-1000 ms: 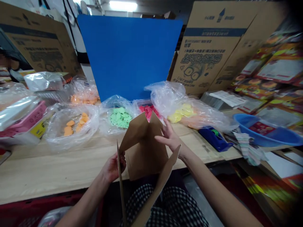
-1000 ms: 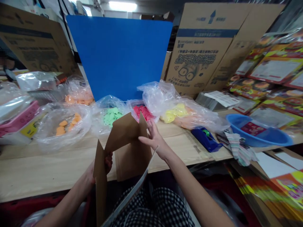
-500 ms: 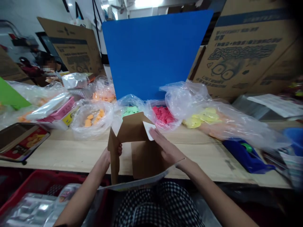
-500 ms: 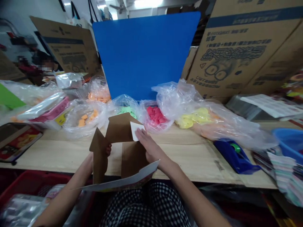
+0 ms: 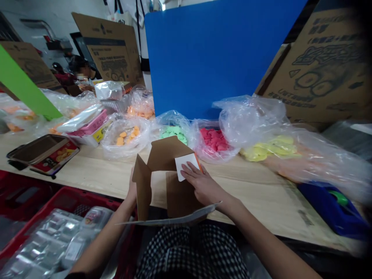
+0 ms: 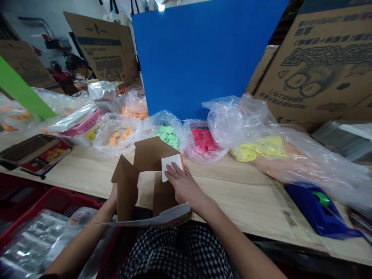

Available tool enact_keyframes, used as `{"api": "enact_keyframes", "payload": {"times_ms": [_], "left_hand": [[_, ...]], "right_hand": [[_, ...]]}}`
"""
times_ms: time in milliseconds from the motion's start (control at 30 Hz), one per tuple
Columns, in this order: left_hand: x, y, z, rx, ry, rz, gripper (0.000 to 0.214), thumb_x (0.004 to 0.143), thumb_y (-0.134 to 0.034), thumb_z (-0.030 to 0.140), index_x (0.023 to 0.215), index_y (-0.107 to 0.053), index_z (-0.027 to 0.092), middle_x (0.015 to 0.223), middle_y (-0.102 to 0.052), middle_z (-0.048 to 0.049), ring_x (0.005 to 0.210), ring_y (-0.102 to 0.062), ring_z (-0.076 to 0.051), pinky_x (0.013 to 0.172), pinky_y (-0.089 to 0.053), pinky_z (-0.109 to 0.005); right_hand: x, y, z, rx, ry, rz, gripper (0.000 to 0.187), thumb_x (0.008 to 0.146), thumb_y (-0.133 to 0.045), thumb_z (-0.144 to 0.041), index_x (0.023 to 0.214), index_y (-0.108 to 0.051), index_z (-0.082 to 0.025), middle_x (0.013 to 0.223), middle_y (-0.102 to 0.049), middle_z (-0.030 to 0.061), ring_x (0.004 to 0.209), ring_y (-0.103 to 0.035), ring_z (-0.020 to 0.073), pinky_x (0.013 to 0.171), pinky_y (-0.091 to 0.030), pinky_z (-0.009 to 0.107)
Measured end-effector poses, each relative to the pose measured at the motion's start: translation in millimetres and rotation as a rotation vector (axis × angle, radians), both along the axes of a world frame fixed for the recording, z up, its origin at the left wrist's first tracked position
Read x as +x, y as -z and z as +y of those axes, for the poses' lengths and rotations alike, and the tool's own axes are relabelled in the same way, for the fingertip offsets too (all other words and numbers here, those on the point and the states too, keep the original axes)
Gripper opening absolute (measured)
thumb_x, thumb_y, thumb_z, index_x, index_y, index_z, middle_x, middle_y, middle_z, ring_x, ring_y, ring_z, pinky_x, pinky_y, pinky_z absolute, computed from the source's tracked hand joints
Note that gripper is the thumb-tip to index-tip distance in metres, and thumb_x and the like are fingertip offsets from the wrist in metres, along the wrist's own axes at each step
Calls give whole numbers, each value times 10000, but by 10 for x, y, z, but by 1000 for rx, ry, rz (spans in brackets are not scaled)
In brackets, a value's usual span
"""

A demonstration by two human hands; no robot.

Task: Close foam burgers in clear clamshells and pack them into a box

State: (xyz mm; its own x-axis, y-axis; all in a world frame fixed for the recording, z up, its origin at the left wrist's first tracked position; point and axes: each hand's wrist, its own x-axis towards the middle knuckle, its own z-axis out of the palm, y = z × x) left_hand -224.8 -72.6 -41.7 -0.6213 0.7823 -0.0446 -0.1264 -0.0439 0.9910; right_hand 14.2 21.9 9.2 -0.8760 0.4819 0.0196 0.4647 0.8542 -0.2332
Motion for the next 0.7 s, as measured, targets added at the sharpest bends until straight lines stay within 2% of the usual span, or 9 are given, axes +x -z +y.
{"api": "enact_keyframes", "payload": {"times_ms": [67, 133, 233, 300, 400, 500, 600, 633, 700], "left_hand": [[40, -63, -118, 117, -182, 220, 362, 764, -518, 256, 1116, -445, 210, 1133, -514, -56, 1028, -490, -176, 868, -422, -303], [50, -148, -232, 267, -290, 540, 331, 808, -458, 308, 1121, -454, 203, 1210, -452, -85, 1096, -451, -203, 916, -388, -358], [-12, -363, -327, 420, -257, 925, 279, 831, -417, 325, 1062, -503, 195, 1198, -456, -98, 1133, -424, -228, 959, -339, -432], [-82, -589, -289, 407, -222, 1082, 296, 819, -450, 320, 1090, -494, 207, 1186, -469, -92, 1132, -425, -229, 967, -330, -443], [-154, -990, -61, 248, -86, 1282, 497, 760, -549, 350, 1215, -398, 216, 1230, -447, -100, 1147, -408, -238, 958, -347, -429], [-149, -1296, 255, 139, 234, 1446, 623, 751, -560, 362, 1292, -294, 205, 1271, -425, -116, 1165, -394, -241, 945, -366, -416], [-123, -1404, 491, 169, 509, 1516, 416, 808, -488, 269, 1216, -413, 225, 1175, -505, -81, 1070, -481, -188, 884, -422, -346], [-124, -1406, 537, 183, 536, 1518, 356, 817, -471, 234, 1173, -459, 229, 1109, -536, -68, 1009, -514, -170, 848, -440, -325], [-145, -1383, 583, 193, 505, 1498, 320, 809, -476, 189, 1127, -493, 223, 980, -560, -49, 887, -549, -145, 782, -459, -300]], "right_hand": [[-4, -38, -19, -5, 6, -20, 785, 534, -368, -9, 1309, -337, -134, 1413, -209, 35, 1312, -106, 232, 1028, -78, 541], [-4, -82, -32, -23, 22, -44, 800, 526, -369, -9, 1315, -324, -132, 1416, -195, 29, 1314, -95, 225, 1037, -78, 525], [17, -110, -22, -52, 44, -44, 818, 513, -363, 7, 1319, -314, -123, 1416, -197, 39, 1314, -95, 222, 1044, -90, 511], [42, -90, 2, -54, 35, -6, 821, 511, -353, 17, 1319, -313, -126, 1415, -206, 47, 1314, -98, 219, 1044, -101, 512], [79, -25, 42, -49, 9, 71, 824, 509, -344, 18, 1316, -320, -148, 1408, -228, 59, 1313, -103, 219, 1037, -115, 522], [112, 23, 67, -71, -6, 145, 827, 500, -337, 21, 1307, -335, -164, 1402, -248, 64, 1311, -104, 218, 1033, -108, 533], [154, 33, 72, -152, -38, 272, 816, 519, -340, 12, 1313, -319, -175, 1398, -259, 66, 1311, -102, 222, 1028, -75, 553], [170, 34, 68, -202, -53, 336, 801, 542, -346, 3, 1319, -306, -186, 1397, -265, 61, 1311, -106, 222, 1028, -66, 555], [198, 44, 52, -336, -66, 518, 741, 613, -368, -29, 1323, -290, -225, 1401, -261, 36, 1308, -126, 219, 1039, -72, 533]]}}
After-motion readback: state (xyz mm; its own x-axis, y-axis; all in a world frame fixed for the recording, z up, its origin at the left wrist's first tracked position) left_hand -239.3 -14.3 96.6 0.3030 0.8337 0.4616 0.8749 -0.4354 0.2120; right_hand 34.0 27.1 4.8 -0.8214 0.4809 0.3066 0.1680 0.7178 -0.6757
